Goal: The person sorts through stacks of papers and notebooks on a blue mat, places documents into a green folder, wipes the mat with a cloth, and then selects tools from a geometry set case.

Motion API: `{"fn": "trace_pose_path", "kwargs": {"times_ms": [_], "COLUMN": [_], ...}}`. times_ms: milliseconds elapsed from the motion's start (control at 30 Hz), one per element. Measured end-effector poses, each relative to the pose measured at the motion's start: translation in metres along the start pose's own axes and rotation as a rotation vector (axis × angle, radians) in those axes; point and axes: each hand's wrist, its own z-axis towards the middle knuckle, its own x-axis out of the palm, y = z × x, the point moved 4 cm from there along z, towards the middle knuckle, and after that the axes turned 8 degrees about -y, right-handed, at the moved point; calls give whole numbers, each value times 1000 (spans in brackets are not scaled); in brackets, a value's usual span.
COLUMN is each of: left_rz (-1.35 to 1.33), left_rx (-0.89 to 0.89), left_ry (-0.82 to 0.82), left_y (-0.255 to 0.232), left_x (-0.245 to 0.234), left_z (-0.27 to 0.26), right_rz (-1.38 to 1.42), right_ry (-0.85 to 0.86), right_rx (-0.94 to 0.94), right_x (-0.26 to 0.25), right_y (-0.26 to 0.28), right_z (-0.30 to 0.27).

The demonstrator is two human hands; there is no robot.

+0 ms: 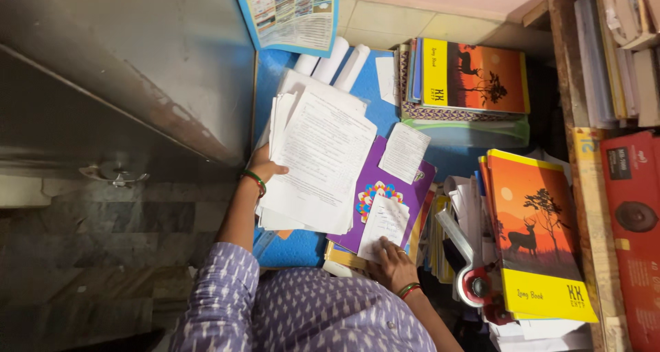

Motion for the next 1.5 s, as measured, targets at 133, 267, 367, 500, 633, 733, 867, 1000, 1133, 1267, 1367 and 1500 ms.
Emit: {"fn": "trace_pose_path", "kwargs": {"times_ms": [133,267,367,500,633,733,867,1000,1133,1267,1367,1500], "left_rz": [-11,9,33,-18,-65,-131,-167,-141,-361,-551,-243,-193], "left_rx": [-53,-59,-83,-107,-138,-156,-200,-205,-251,-288,-101,7], "left_ry": [42,54,50,69,95,129,142,118,105,51,-3,-19], "left_y": [-10,-18,-20,-21,-17,-14,-10,6,41,34,13,4], "left_x": [-2,-2,-2,-2,-1,0,-1,-3,-2,3,3,8], "left_z": [-8,-10,-11,-14,-14,-12,-11,1,19,14,5,-1], "right_rz": [37,73,108,182,195,387,432,339,126,29,34,265], "right_ry": [-4,10,15,2,86,-391,-697,-425,-88,-114,7,-10], "right_rx": [30,66,80,165,659,797,387,-16,-282,-354,-312,-252], "right_x": [-5,-10,-15,-24,-31,-71,-108,-80,-14,6,3,-10], "right_y": [-1,1,-1,-1,-16,-20,26,80,109,124,128,121], "right_z": [-2,1,4,9,27,63,126,185,211,210,212,210]}}
